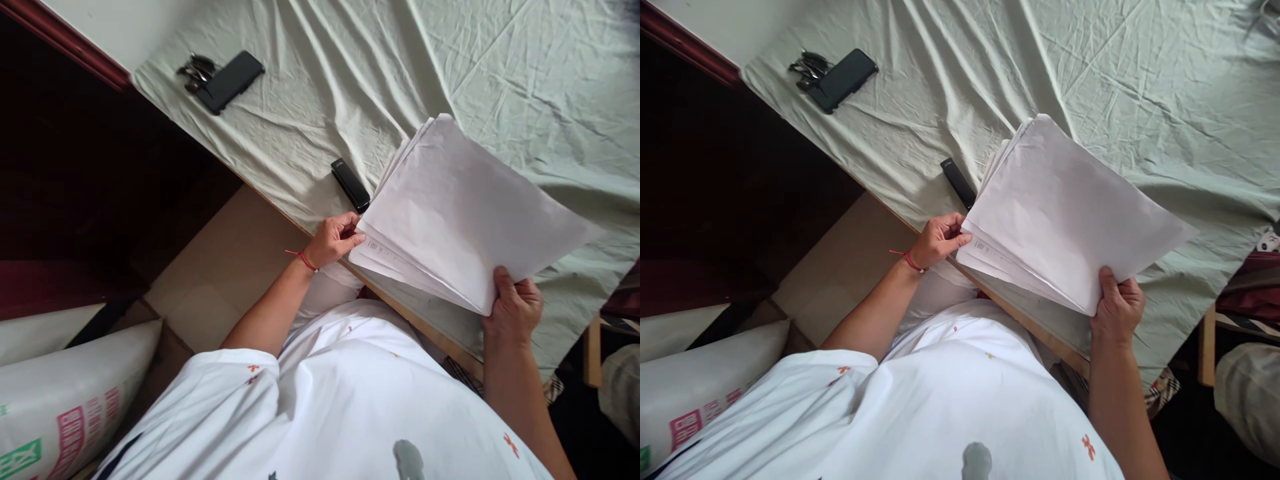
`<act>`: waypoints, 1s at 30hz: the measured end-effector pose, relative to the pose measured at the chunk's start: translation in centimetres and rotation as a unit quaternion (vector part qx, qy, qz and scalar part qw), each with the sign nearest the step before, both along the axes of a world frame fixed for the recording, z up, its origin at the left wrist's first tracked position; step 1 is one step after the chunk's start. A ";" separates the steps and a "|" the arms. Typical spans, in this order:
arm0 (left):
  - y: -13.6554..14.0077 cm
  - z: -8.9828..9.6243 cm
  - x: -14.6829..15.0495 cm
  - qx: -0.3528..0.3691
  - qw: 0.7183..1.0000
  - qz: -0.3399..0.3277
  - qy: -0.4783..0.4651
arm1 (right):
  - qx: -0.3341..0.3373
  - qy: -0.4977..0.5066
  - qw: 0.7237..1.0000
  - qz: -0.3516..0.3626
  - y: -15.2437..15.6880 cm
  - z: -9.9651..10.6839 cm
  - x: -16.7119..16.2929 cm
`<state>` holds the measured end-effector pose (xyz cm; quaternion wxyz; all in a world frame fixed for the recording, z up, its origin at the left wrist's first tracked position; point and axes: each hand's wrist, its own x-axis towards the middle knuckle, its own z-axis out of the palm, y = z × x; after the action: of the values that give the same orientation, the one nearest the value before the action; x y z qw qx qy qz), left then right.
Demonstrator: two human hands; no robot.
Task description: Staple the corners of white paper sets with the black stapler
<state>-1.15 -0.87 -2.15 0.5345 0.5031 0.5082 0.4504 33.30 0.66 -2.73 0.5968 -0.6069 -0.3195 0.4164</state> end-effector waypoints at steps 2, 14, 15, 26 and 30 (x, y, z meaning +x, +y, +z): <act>0.1 0.0 0.1 0.000 1.000 0.014 0.003 | 0.000 0.003 1.000 0.003 0.0 0.0 0.0; 0.2 -0.1 -0.2 0.009 0.998 0.005 0.062 | -0.009 -0.011 1.000 0.009 -0.1 0.1 0.1; 0.1 -0.2 -0.3 -0.001 0.999 -0.002 0.036 | -0.008 -0.011 1.000 0.010 -0.1 0.2 0.1; 0.4 -0.1 0.1 0.006 0.996 0.054 0.067 | -0.010 -0.011 1.000 0.020 -0.2 0.0 0.3; 0.4 -0.4 0.0 0.003 0.999 0.029 0.025 | -0.008 -0.010 1.000 0.020 -0.2 0.0 0.4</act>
<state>-1.14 -0.51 -2.60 0.5071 0.5012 0.5339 0.4546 33.68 0.45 -2.76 0.5800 -0.6097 -0.3340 0.4246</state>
